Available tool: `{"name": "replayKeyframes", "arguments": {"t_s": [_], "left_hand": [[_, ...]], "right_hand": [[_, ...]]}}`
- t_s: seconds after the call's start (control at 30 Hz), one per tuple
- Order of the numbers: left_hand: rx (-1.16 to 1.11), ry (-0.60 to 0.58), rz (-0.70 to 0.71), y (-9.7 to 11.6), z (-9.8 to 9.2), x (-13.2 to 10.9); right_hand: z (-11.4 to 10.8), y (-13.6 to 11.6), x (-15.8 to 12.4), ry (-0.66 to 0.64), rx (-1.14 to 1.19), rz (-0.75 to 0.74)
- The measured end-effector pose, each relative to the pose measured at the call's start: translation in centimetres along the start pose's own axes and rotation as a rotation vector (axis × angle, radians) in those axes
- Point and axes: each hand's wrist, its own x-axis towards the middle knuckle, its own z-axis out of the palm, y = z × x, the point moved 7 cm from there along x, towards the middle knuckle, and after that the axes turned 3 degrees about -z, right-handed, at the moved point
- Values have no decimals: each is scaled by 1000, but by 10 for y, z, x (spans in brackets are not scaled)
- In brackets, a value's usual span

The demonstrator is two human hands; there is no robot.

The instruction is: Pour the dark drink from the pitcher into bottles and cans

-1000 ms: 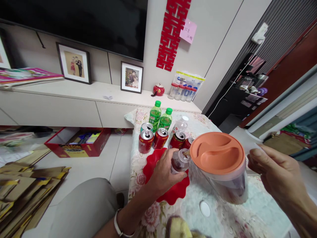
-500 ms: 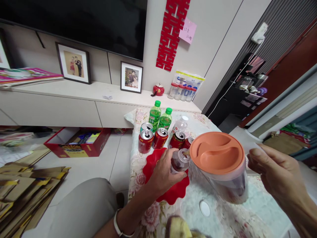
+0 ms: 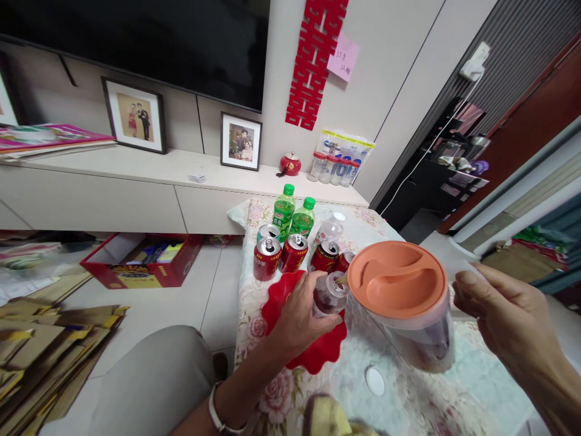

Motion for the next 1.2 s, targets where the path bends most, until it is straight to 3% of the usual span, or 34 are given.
{"name": "replayKeyframes", "arguments": {"t_s": [0.6, 0.9, 1.2], "left_hand": [[20, -36, -24, -2, 2, 0], [19, -25, -25, -1, 2, -1], [1, -23, -30, 0, 0, -1]], "right_hand": [[-4, 6, 4, -48, -17, -22], [1, 12, -1, -71, 100, -51], [11, 16, -5, 11, 198, -30]]}}
